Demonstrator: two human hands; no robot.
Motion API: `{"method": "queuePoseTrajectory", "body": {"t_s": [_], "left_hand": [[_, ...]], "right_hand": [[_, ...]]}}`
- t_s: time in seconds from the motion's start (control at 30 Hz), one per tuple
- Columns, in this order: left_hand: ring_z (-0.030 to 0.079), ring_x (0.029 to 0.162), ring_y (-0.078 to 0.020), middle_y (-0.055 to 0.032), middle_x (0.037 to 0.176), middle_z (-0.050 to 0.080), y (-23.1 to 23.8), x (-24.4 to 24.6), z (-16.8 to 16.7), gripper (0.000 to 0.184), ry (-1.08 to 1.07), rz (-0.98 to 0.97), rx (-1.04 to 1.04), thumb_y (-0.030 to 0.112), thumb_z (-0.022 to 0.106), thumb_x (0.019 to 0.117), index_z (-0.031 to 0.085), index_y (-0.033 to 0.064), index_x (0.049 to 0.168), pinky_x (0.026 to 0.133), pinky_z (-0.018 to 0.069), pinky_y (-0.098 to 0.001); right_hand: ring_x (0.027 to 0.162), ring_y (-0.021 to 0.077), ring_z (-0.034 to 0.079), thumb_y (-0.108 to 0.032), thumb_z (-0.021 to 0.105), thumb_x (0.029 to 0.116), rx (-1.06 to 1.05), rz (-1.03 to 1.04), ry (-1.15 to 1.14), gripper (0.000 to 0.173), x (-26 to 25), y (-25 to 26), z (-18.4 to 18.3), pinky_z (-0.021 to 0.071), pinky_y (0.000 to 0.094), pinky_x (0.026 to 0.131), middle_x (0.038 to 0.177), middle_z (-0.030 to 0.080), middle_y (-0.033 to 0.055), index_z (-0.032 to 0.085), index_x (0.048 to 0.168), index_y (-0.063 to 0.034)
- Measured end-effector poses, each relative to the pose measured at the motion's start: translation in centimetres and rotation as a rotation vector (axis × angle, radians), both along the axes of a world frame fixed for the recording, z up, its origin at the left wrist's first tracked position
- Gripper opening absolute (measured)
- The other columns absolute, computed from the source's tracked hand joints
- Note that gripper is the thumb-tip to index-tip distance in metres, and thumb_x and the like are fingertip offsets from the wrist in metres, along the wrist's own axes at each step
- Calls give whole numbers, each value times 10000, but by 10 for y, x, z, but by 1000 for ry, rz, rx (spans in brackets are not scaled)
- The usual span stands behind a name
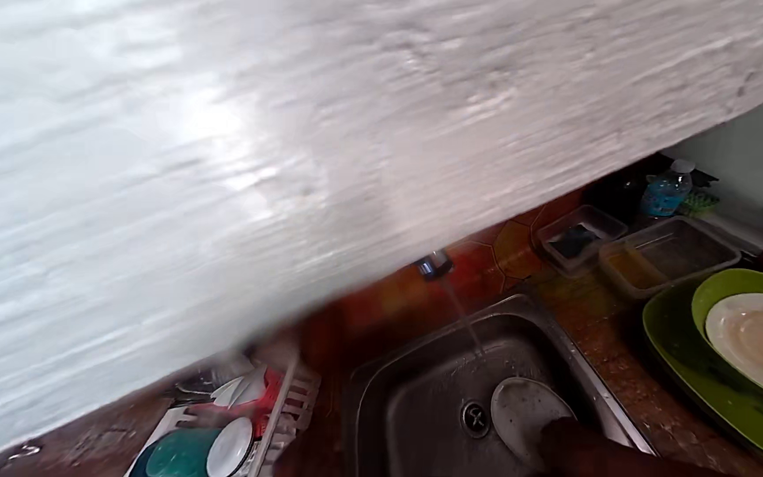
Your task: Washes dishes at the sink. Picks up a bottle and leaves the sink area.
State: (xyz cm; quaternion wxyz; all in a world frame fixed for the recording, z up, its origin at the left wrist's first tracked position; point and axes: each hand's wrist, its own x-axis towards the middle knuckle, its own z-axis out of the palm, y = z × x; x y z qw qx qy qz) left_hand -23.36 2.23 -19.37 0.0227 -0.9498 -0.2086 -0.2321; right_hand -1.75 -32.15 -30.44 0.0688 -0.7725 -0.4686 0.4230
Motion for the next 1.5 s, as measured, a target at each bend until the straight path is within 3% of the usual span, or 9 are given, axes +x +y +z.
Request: {"method": "queuePoseTrajectory", "body": {"t_s": [0.07,0.27,0.53,0.7,0.93,1.03,1.2,1.37,1.5], "left_hand": [[630,1213,-396,-192,1248,693,-15,13,-34,379,-43,-81,-47,318,543,1018,733,51,1210,1063,477,-539],[582,1257,-463,-274,1285,647,-72,42,-42,322,185,-144,-452,137,628,974,700,-54,1222,1094,447,-566],[577,1284,-409,-261,1423,562,-83,65,-32,368,383,-78,-681,182,580,1018,653,-8,1325,1059,490,-494],[553,1329,-364,-230,1472,531,-88,86,-23,376,417,-63,-823,180,560,1037,614,5,1366,1067,491,-457],[533,1341,-378,-266,1485,499,-85,120,-65,481,290,-57,-1101,207,499,1079,453,-22,1499,1138,425,-489],[549,1318,-385,-254,1508,473,-89,133,-79,496,129,55,-1361,287,365,1124,386,22,1543,1041,491,-558],[620,1216,-358,-227,1547,426,-102,150,-82,573,5,189,-1676,422,249,1129,308,79,1584,950,552,-516],[629,1164,-371,-273,1490,466,-115,165,-89,637,-14,253,-1801,461,199,1126,296,12,1567,945,536,-512],[639,1124,-364,-277,1400,541,-123,173,-100,700,-51,298,-1866,509,144,1111,351,-17,1524,928,534,-506]], "right_hand": [[1124,492,634,-262,630,993,-89,83,-29,327,-3,7,-8,468,710,920,1151,685,281,702,1084,43],[1137,495,631,-145,563,1031,13,140,-59,266,5,23,-4,475,686,937,1162,679,295,690,1108,75],[1017,424,620,-271,510,1086,311,-368,263,421,51,37,14,459,577,946,1030,640,304,651,1046,123],[960,209,638,-270,501,1092,418,-840,698,343,48,45,3,524,421,895,1075,656,152,645,1193,23],[920,211,669,-252,522,1084,558,-1165,907,306,63,71,24,567,411,829,1042,677,138,623,1230,-3],[919,214,675,-217,527,1079,630,-1244,968,274,79,78,34,577,410,820,1049,676,137,606,1240,-10],[910,232,686,-176,522,1074,728,-1300,1065,235,103,77,31,588,425,802,1035,686,144,613,1227,-23],[753,140,678,-75,564,1036,880,-1118,914,147,106,64,35,588,317,716,844,699,68,676,958,-20],[758,92,668,-57,589,1004,941,-981,809,147,105,55,33,576,281,735,832,707,24,709,922,-35]]}}
